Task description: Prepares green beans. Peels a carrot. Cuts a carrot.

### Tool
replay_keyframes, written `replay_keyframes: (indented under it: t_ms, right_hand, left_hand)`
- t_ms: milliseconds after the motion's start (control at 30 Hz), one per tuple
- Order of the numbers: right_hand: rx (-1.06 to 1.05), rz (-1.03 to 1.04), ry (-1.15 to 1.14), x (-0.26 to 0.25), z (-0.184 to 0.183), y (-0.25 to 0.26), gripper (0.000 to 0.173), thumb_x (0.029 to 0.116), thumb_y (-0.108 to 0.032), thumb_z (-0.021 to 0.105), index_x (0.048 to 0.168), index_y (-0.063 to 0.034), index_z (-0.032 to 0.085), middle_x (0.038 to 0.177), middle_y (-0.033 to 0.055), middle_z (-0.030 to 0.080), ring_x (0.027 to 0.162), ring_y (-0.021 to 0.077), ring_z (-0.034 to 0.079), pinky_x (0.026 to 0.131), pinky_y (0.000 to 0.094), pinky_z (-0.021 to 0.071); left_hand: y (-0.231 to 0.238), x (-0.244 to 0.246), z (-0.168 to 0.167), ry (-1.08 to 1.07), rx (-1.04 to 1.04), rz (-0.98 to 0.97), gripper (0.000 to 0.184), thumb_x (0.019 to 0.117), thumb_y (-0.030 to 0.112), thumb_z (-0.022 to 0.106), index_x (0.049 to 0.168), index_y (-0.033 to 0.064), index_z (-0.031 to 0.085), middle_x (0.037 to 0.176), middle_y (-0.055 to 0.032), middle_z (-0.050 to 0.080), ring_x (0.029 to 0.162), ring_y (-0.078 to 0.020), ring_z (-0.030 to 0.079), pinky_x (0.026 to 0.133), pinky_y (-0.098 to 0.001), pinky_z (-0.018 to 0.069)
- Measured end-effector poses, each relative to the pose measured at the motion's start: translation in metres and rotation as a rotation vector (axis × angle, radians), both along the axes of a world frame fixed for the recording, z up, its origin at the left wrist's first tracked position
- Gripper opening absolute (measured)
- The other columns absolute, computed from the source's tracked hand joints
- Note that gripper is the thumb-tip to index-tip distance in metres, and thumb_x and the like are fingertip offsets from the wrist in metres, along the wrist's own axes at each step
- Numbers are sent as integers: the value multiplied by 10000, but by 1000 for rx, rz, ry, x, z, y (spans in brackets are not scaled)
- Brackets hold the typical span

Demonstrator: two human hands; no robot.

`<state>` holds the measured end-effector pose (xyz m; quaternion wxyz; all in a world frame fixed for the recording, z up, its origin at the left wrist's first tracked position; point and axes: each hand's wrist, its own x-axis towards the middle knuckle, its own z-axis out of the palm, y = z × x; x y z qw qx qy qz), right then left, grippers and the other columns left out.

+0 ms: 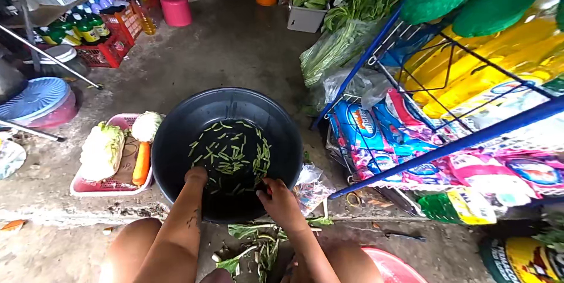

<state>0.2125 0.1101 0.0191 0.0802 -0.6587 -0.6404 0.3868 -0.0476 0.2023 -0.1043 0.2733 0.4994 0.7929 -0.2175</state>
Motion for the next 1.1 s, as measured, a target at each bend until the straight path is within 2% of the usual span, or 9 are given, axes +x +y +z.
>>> replay_keyframes:
  t_ms: [233,400,500,600,667,800,900,967,1100]
  right_hand:
    - [54,-73,42,17,-7,5,460,1024,-331,628,1412,-84,615,1335,163,626,1174,288,647,1032,476,517]
    - [267,-243,137,48,-7,5,377,1006,-295,656,1292,-50,679,1232,177,675,1093,311,674,970,524,541]
    - [394,-370,211,68,-6,-1,267,972,-239,703,1002,25,679,1006,198,655,938,335,643,852,557,529]
    - [361,-394,226,77,-8,-12,200,955,-168,696,916,24,656,933,185,634,886,324,620,811,553,505]
    - [295,-359,266,77,-14,-19,167,948,-140,695,1022,9,694,991,180,667,911,305,648,830,534,533]
    - [239,-304,338,70,-17,-31,234,981,-197,677,1167,-56,702,1048,135,681,899,243,646,829,475,539]
    - [254,-286,333,66,-14,-27,234,990,-246,674,1144,-75,718,1057,118,692,929,236,655,851,482,536]
    - [258,-279,320,62,-12,-20,231,992,-255,670,1132,-80,725,1071,120,691,953,241,656,865,493,532]
    - [292,-275,260,59,-8,-9,245,1001,-257,663,1147,-70,722,1107,137,694,1021,273,663,919,519,532]
  left_hand:
    - [1,18,18,-57,42,-35,447,976,312,659,1236,-52,663,1359,-270,615,1284,-432,587,1024,-635,482]
    - [-42,76,84,-743,266,-171,412,1004,330,682,1226,-17,685,1190,-228,703,1113,-362,686,1026,-568,514]
    - [-115,128,101,-976,230,-439,285,962,183,720,1168,-14,703,1114,-192,719,1060,-313,695,985,-524,541]
    - [-177,146,73,-831,4,-712,535,910,-3,693,1429,19,564,1375,-241,613,1272,-423,595,1070,-624,468]
    - [-188,137,55,-778,9,-752,653,882,-26,683,1504,71,511,1488,-216,530,1354,-412,534,1108,-612,446]
    - [-153,106,93,-669,319,-592,335,1039,205,583,1346,94,659,1349,-165,650,1285,-323,607,1114,-517,467]
    - [-128,80,99,-391,212,-577,619,936,395,731,1475,150,551,1500,-157,534,1408,-380,473,1139,-607,397]
    - [-129,73,85,-283,113,-572,678,909,314,776,1498,104,512,1481,-223,532,1366,-457,497,1073,-684,420]
    - [-137,91,76,-255,155,-554,475,931,8,621,1401,72,595,1369,-229,610,1284,-454,567,1012,-639,492]
